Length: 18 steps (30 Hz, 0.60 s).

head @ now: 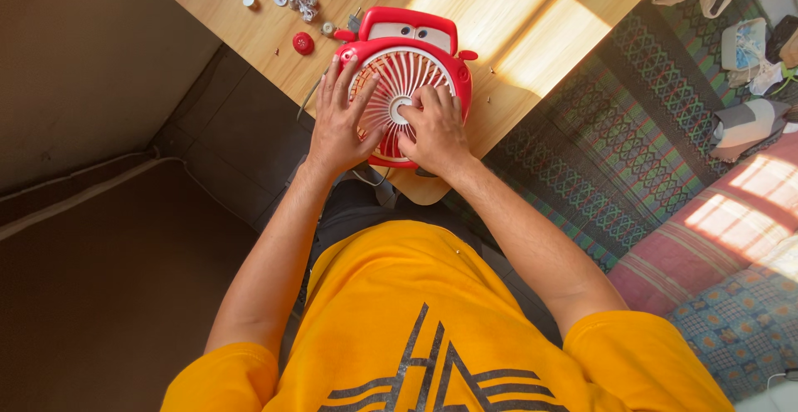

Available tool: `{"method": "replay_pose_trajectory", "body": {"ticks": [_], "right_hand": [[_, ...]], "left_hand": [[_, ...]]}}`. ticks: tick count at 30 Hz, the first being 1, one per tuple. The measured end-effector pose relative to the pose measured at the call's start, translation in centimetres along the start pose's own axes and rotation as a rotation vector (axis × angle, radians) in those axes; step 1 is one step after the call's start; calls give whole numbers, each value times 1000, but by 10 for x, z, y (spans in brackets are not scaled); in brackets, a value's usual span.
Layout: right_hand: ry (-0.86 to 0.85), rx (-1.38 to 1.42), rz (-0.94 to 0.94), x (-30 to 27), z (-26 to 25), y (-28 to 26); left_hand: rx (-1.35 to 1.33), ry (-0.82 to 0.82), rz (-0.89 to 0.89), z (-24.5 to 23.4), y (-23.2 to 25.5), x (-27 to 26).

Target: The person assembles a red car-shaped electric fan on a wooden table. They use a screwdriver to tighten the fan blade hub, attach the front grille, and secure the outer casing. The person handles the fan body, blades, grille, and screws throughout the process.

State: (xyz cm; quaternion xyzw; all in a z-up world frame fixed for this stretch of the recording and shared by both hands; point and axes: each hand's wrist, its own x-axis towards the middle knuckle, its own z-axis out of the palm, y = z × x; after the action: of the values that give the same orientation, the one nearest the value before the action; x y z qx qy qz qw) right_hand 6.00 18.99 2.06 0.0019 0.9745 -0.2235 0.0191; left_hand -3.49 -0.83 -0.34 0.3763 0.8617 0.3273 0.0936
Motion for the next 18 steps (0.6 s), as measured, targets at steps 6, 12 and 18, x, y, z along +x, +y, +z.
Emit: {"method": "replay_pose_trajectory", "body": {"ticks": [6, 12, 18], "right_hand": [[-26, -71, -53, 8, -9, 2], [11, -35, -116, -1, -6, 15], [70, 170, 125, -25, -3, 29]], "left_hand": [[-67, 5, -2, -5, -6, -1], [-38, -16, -21, -3, -11, -6], [74, -67, -14, 0, -16, -7]]}}
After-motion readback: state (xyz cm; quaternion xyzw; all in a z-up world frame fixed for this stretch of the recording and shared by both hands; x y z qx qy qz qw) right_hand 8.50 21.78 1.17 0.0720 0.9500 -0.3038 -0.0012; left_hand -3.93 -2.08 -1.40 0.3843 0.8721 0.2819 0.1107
